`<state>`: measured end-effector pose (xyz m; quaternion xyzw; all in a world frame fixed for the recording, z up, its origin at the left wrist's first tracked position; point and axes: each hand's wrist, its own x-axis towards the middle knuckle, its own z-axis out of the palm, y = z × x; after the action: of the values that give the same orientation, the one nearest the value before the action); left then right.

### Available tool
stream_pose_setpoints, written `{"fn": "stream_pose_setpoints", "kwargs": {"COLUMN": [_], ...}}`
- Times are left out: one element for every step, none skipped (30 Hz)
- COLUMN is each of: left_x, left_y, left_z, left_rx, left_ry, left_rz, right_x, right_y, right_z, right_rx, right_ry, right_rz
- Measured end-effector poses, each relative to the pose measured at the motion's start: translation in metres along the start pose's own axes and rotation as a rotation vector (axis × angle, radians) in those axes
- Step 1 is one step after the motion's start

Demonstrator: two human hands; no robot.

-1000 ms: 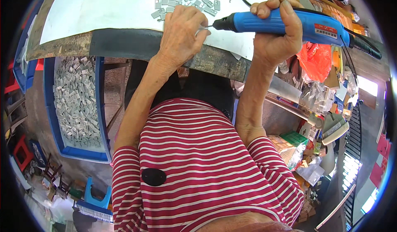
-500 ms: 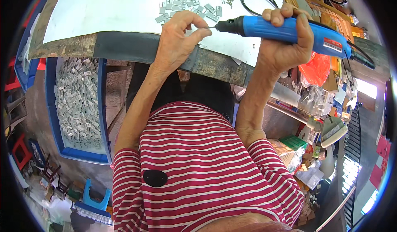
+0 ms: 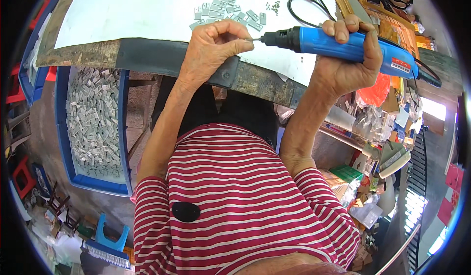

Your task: Using an electric screwdriver to assemble small metal hardware components at a workbench.

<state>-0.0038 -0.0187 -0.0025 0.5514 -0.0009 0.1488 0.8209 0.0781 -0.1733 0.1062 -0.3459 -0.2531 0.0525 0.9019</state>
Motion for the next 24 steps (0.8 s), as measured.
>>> {"fn": "stream_pose_setpoints", "kwargs": {"left_x": [-0.001, -0.001, -0.001, -0.002, -0.002, -0.002, -0.002, -0.003, -0.003, -0.003, -0.002, -0.002, -0.002, -0.002, -0.002, -0.002, -0.002, -0.002, -0.002, -0.003, -0.003, -0.003, -0.003, -0.003], "left_y": [-0.001, -0.001, -0.002, -0.002, -0.002, -0.003, -0.002, -0.001, -0.001, -0.003, -0.006, -0.008, -0.009, -0.008, -0.008, -0.007, -0.007, -0.006, -0.005, -0.005, -0.004, -0.005, -0.005, -0.005], "left_z": [0.0, 0.0, 0.0, 0.0, 0.0, 0.0, -0.001, -0.002, -0.003, -0.002, -0.001, 0.0, 0.001, 0.001, 0.001, 0.001, 0.002, 0.002, 0.003, 0.004, 0.004, 0.004, 0.004, 0.004], "left_rx": [-0.001, 0.071, 0.143, 0.142, 0.172, 0.202, 0.202, 0.247, 0.293, 0.293, 0.29, 0.287, 0.286, 0.291, 0.296, 0.297, 0.299, 0.301, 0.3, 0.327, 0.353, 0.354, 0.351, 0.348], "left_ry": [0.001, -0.001, -0.003, -0.002, 0.0, 0.003, 0.003, -0.019, -0.041, -0.041, -0.018, 0.005, 0.004, 0.012, 0.02, 0.021, 0.024, 0.027, 0.025, 0.032, 0.038, 0.038, 0.043, 0.048], "left_rz": [-0.001, 0.026, 0.053, 0.052, 0.047, 0.041, 0.04, 0.021, 0.001, 0.0, 0.054, 0.108, 0.107, 0.122, 0.138, 0.136, 0.134, 0.131, 0.13, 0.136, 0.141, 0.14, 0.134, 0.127], "right_x": [0.0, -0.001, -0.001, -0.001, -0.001, -0.001, -0.001, -0.001, -0.001, -0.001, -0.001, -0.001, -0.001, 0.0, 0.001, 0.001, 0.001, 0.001, 0.001, 0.001, 0.001, 0.001, 0.001, 0.002], "right_y": [0.0, 0.0, 0.001, 0.001, 0.001, 0.001, 0.001, 0.001, 0.001, 0.001, 0.001, 0.001, 0.0, 0.001, 0.001, 0.002, 0.002, 0.001, 0.001, 0.001, 0.001, 0.002, 0.002, 0.002], "right_z": [0.0, 0.0, 0.0, 0.0, -0.001, -0.002, -0.002, -0.002, -0.002, -0.002, -0.002, -0.002, -0.004, -0.006, -0.008, -0.009, -0.01, -0.011, -0.011, -0.01, -0.01, -0.011, -0.011, -0.012], "right_rx": [-0.001, -0.008, -0.016, -0.016, -0.008, 0.002, 0.001, -0.012, -0.025, -0.025, -0.027, -0.03, -0.031, -0.007, 0.018, 0.019, 0.007, -0.004, -0.005, -0.002, 0.0, 0.0, 0.009, 0.017], "right_ry": [0.001, 0.015, 0.03, 0.031, 0.024, 0.016, 0.017, 0.024, 0.031, 0.032, 0.037, 0.043, 0.045, 0.041, 0.038, 0.039, 0.034, 0.03, 0.031, 0.034, 0.037, 0.038, 0.041, 0.043], "right_rz": [0.001, 0.012, 0.022, 0.023, 0.023, 0.023, 0.023, 0.018, 0.014, 0.015, 0.013, 0.011, 0.01, 0.028, 0.045, 0.046, 0.044, 0.041, 0.04, 0.038, 0.035, 0.035, 0.036, 0.037]}}
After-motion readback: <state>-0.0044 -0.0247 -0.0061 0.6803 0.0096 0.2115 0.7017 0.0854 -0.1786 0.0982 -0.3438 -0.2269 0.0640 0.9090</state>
